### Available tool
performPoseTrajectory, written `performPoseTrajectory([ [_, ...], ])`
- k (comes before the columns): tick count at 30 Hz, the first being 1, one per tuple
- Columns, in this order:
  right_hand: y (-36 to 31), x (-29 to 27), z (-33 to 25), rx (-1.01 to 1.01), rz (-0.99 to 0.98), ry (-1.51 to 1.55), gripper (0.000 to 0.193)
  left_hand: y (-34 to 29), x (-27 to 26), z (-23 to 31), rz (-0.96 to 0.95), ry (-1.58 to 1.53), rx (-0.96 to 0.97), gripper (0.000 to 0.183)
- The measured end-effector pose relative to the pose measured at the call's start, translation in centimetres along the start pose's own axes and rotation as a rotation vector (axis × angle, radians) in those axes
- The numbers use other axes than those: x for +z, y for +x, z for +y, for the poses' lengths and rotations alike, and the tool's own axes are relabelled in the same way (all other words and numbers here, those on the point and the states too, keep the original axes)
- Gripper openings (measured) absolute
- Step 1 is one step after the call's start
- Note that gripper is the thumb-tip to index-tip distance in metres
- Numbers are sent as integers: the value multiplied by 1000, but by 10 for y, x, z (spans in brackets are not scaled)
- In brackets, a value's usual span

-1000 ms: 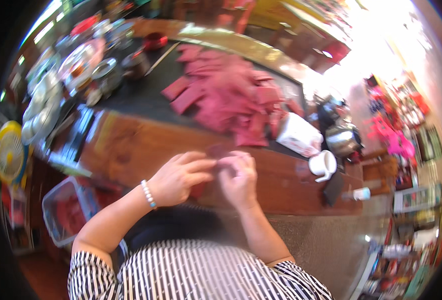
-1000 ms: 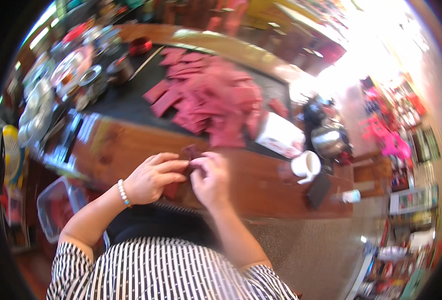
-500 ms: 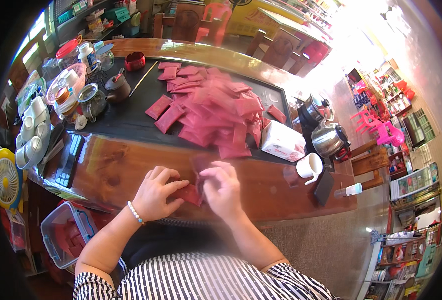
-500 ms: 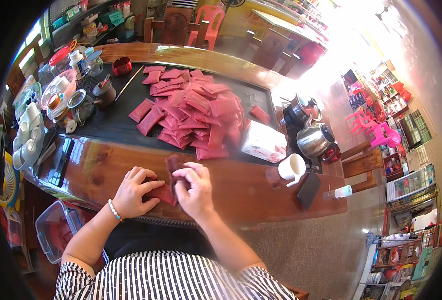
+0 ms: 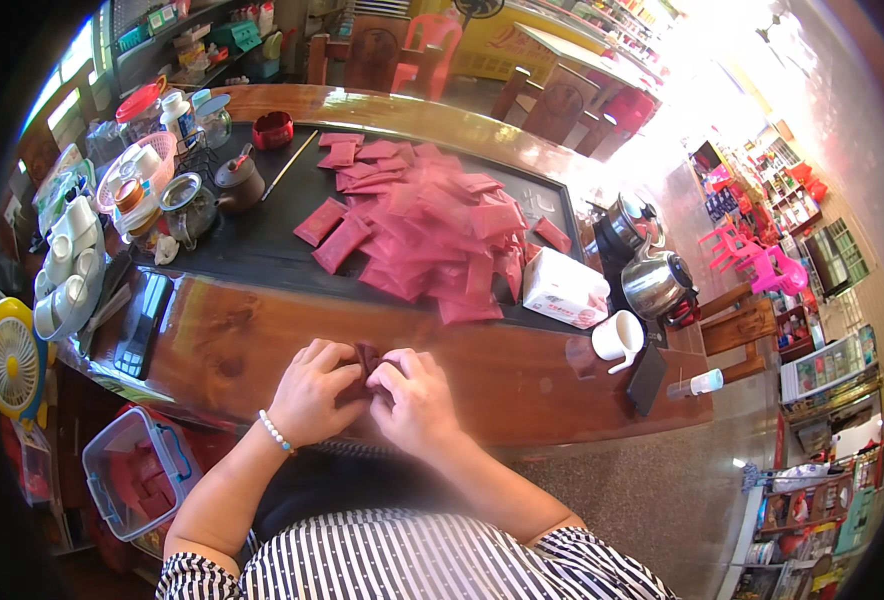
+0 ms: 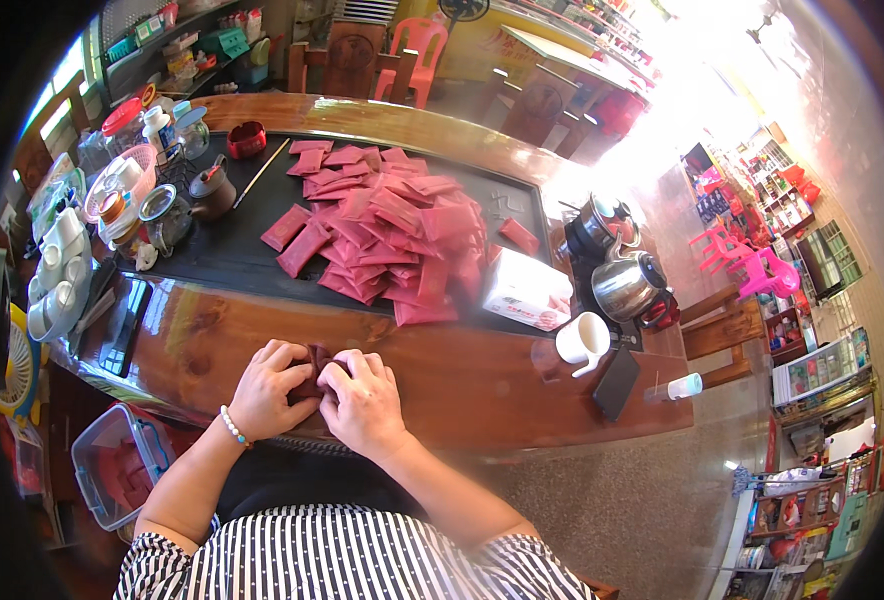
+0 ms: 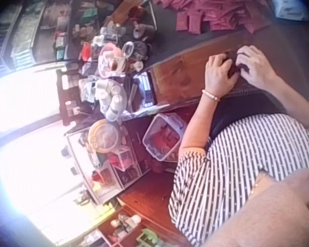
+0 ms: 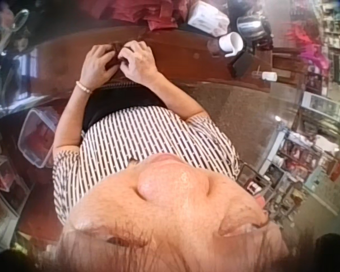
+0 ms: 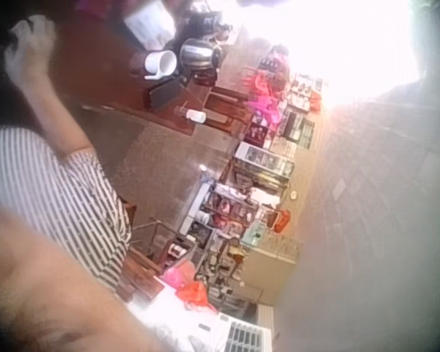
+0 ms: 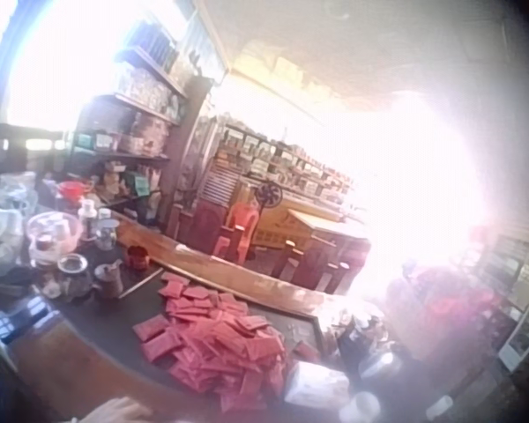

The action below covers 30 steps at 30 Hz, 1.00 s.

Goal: The person folds individual small purple packets one by one on a wooden counter, placing each folded packet into a container.

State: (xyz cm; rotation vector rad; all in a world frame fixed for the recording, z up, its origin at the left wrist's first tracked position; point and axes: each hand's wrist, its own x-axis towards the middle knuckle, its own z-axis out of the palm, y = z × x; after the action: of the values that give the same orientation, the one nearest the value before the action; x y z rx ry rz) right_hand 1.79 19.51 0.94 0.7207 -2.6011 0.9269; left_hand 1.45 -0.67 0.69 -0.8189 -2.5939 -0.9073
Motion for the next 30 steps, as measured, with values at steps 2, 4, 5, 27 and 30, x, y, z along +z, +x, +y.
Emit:
performPoseTrajectory([
  [2,-4,-5,2,-2,-6,-18,20,1,0,1,1,-19,2,33],
  [4,-7,-9,4,-2,-8,-37,19,0,-1,1,-12,-30,-6,37],
  [5,-9,-13,6,6,-4,-49,18,-1,-3,1,-20,-35,-14,39],
  [27,-18,-21,52,472,269,800,14,-18,3,19,79,-95,-33,45],
  [30,-2,-17,33,255,160,479,15,-18,4,16,77,-171,-130,44],
])
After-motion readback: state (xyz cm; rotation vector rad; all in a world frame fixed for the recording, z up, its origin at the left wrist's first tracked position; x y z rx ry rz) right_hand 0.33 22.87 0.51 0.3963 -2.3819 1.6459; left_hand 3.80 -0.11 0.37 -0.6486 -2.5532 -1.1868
